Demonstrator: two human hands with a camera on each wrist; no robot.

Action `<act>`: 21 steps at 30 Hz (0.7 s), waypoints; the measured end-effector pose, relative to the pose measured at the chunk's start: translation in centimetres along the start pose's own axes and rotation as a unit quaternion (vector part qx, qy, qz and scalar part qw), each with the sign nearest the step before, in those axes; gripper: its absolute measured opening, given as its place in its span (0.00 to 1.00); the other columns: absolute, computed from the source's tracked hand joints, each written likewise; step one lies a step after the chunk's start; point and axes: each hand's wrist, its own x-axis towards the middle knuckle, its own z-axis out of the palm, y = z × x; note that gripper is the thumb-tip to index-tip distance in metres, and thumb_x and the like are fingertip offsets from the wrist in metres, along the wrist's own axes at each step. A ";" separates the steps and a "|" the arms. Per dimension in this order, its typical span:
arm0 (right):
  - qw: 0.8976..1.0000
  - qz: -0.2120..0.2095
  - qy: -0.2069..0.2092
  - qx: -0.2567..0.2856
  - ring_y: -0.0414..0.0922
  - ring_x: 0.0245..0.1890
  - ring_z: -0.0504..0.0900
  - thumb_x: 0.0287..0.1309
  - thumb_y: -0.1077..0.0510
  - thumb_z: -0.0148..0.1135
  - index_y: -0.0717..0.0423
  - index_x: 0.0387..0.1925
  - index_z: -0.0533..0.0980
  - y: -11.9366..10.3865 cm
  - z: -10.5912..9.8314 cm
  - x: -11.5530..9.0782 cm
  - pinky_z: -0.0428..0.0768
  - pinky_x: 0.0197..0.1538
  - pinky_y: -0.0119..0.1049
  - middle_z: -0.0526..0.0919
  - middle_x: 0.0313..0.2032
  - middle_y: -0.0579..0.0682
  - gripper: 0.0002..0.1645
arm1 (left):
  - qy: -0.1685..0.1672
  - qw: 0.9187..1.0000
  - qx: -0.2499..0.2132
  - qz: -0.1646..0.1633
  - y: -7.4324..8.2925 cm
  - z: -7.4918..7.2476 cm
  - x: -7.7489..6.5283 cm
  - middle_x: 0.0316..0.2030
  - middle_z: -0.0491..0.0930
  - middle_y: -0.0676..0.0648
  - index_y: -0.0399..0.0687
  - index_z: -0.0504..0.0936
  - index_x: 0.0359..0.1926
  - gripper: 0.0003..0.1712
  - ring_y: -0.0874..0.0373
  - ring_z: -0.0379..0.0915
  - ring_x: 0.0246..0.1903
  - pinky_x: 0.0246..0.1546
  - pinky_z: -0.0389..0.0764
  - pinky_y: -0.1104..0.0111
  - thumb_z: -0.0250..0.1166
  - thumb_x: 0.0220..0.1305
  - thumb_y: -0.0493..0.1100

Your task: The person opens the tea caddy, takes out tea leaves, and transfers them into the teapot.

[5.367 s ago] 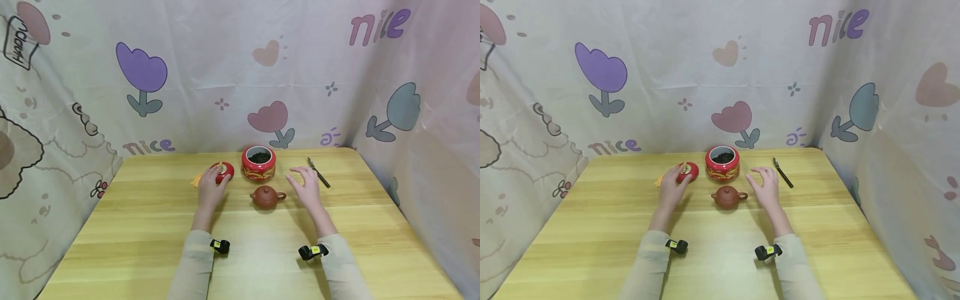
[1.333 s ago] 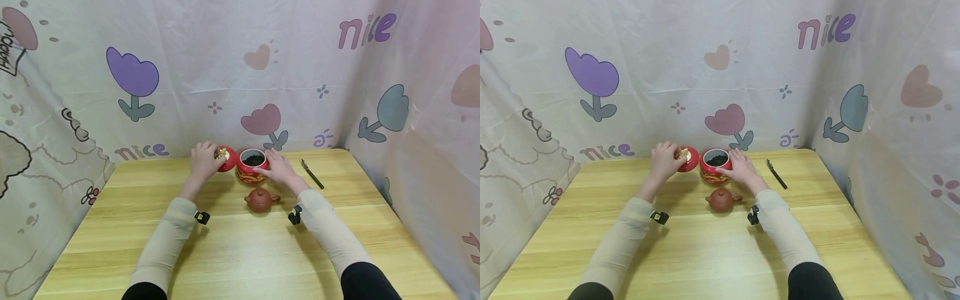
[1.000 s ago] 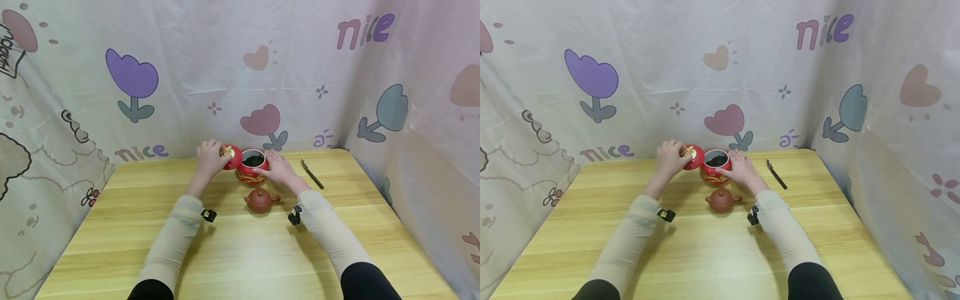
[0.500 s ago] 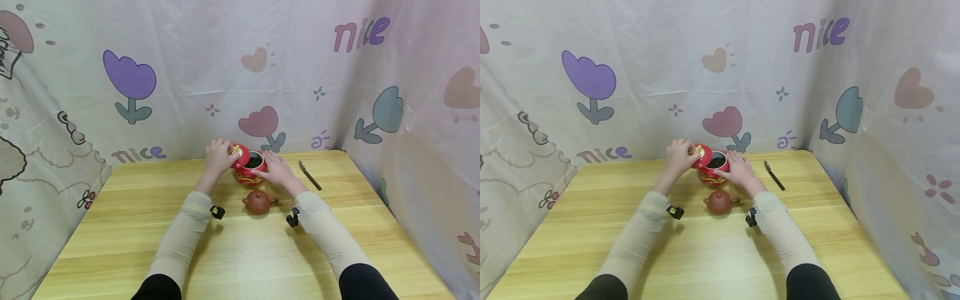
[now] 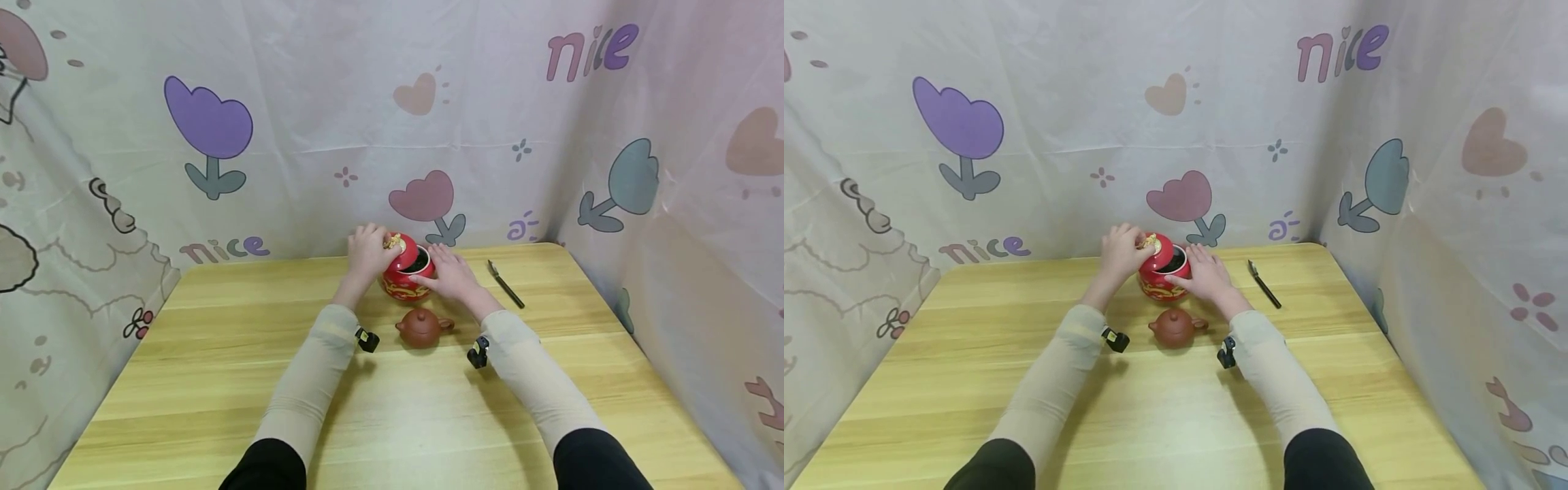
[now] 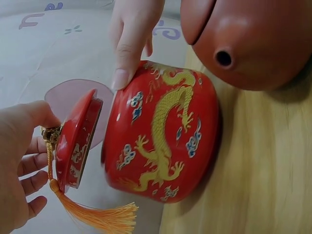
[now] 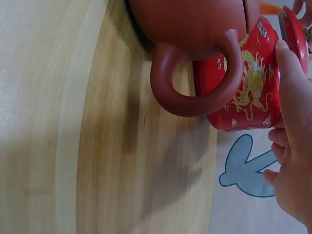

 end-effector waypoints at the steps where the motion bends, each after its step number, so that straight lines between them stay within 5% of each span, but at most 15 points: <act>1: 1.000 -0.001 0.000 0.000 0.55 0.77 0.50 0.59 0.24 0.49 0.60 0.75 0.52 0.0 0.0 0.0 0.53 0.75 0.57 0.55 0.75 0.59 0.58 | -0.002 1.000 -0.001 -0.001 0.1 0.1 0.0 0.40 0.76 0.48 0.49 0.77 0.32 0.17 0.48 0.67 0.47 0.51 0.70 0.52 0.62 0.58 0.58; 21: 1.000 0.002 0.003 0.002 0.55 0.77 0.50 0.59 0.25 0.50 0.60 0.75 0.52 0.0 0.1 0.0 0.53 0.76 0.56 0.56 0.75 0.59 0.58 | -0.017 1.000 -0.015 -0.005 1.5 1.7 0.3 0.43 0.77 0.47 0.49 0.77 0.35 0.16 0.49 0.66 0.49 0.53 0.69 0.53 0.64 0.60 0.57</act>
